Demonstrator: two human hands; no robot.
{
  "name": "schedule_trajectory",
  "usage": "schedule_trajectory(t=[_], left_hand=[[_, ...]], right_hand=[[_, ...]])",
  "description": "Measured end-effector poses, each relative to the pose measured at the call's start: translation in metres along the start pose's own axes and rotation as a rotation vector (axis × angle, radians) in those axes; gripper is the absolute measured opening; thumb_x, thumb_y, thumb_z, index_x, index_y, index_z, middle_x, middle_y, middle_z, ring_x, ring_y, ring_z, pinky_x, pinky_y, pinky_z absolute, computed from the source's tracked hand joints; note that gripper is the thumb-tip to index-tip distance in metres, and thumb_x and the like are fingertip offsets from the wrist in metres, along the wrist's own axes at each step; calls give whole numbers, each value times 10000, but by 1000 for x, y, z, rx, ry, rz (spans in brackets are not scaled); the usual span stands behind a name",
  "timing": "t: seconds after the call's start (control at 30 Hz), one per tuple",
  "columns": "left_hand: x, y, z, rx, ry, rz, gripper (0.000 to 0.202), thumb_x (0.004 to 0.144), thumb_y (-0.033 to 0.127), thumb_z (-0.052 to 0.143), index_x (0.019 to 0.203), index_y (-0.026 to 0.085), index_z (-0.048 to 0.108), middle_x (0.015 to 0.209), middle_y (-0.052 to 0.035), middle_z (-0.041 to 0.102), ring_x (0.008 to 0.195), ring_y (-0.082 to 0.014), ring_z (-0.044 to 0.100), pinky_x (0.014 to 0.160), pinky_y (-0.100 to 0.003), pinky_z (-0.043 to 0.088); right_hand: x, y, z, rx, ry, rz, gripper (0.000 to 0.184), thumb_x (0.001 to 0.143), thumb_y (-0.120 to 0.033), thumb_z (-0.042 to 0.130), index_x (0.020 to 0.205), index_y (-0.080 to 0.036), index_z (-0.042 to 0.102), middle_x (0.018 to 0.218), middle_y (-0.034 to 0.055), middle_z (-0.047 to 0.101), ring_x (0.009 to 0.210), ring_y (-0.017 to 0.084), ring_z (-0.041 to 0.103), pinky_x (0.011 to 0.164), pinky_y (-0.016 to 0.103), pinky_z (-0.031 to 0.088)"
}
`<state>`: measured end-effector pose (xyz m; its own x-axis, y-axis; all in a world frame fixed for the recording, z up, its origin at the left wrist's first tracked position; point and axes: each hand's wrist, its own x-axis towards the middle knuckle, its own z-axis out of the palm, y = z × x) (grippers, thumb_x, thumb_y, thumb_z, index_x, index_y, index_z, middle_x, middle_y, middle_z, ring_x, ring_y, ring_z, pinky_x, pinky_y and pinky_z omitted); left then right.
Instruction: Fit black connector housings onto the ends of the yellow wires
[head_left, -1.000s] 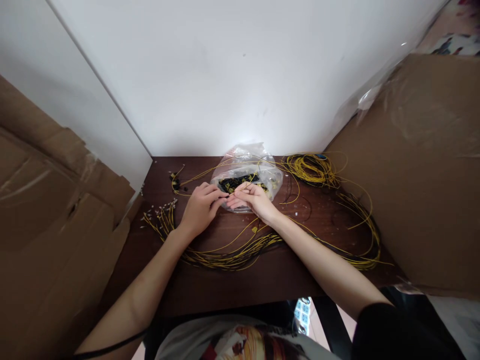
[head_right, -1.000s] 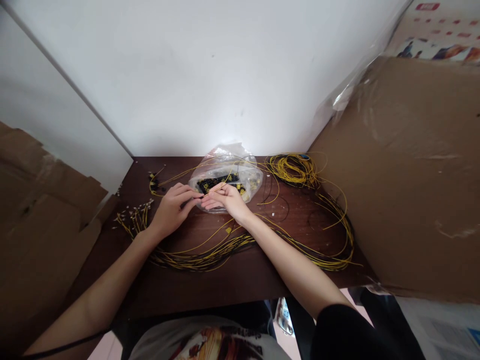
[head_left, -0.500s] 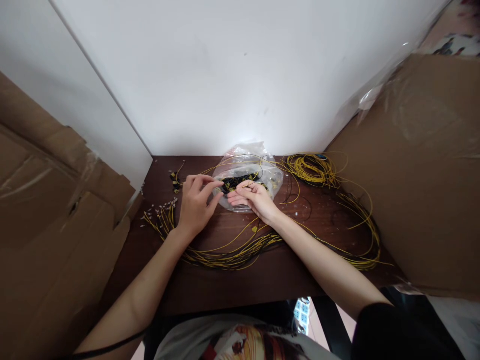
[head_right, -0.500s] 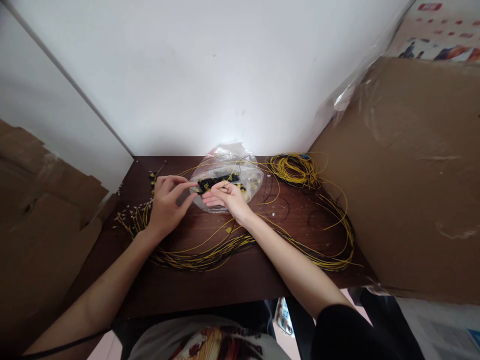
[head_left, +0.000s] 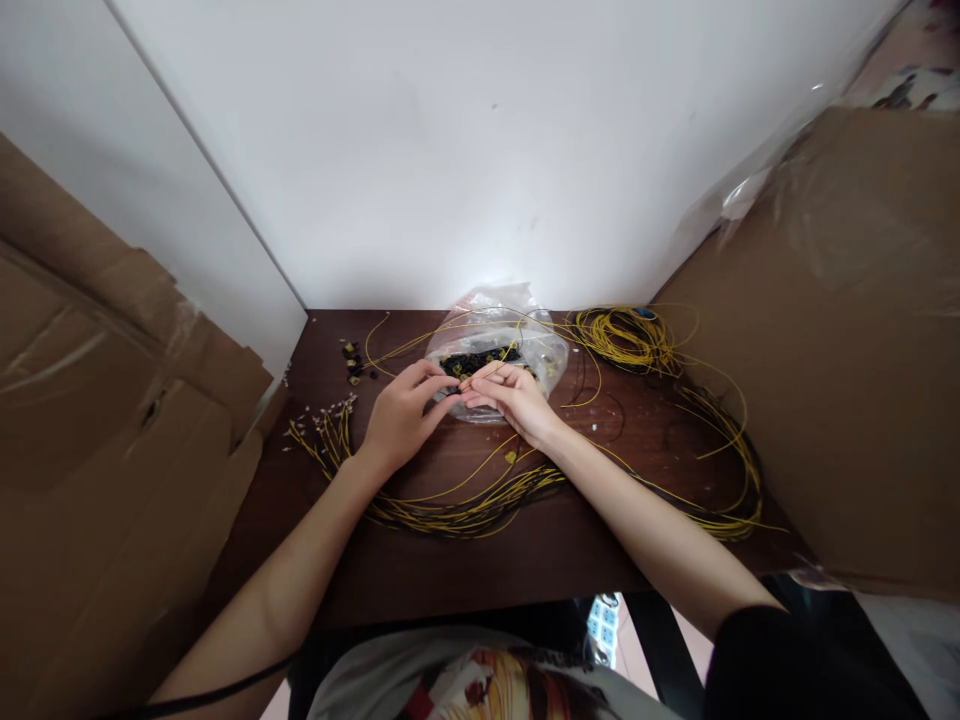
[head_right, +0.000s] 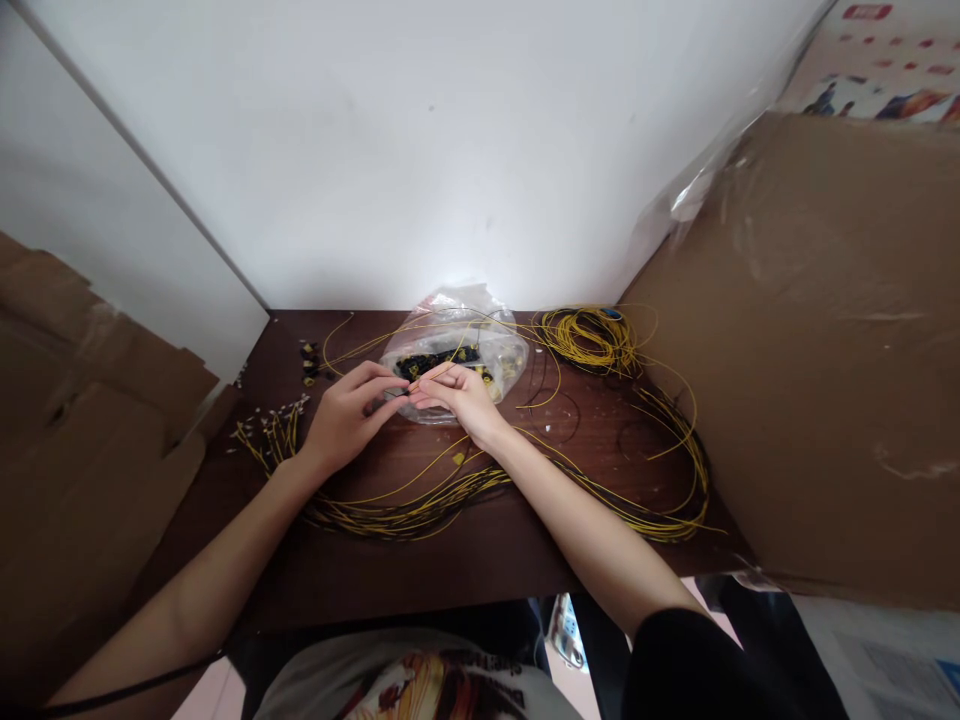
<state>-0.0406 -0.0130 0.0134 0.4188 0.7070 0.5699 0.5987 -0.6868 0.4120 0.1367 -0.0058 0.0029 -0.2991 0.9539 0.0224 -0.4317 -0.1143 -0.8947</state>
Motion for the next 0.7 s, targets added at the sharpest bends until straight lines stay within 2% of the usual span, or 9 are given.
schedule_trajectory(t=[0.2,0.47,0.7], left_hand=[[0,0,0,-28,-26,-49,143,835,250,545,867,165,656,851,-55,649,802,-167,586,730,-288,461],[1,2,1,-53,-30,-69,146,842,233,522,859,158,645,853,-53,645,763,-148,588,693,-261,454],[-1,1,2,-35,-50,-81,113,823,211,528,868,155,616,804,-36,642,681,-129,570,661,-251,447]], right_hand=[[1,2,-1,12,-8,-4,182,683,-231,724,739,-128,585,735,42,695,679,127,672,646,221,557],[2,3,0,58,-7,-1,272,663,-272,747,762,-148,526,703,36,693,628,136,671,608,240,565],[2,3,0,23,-1,-10,268,664,-292,743,772,-150,542,695,32,693,626,129,667,616,241,561]])
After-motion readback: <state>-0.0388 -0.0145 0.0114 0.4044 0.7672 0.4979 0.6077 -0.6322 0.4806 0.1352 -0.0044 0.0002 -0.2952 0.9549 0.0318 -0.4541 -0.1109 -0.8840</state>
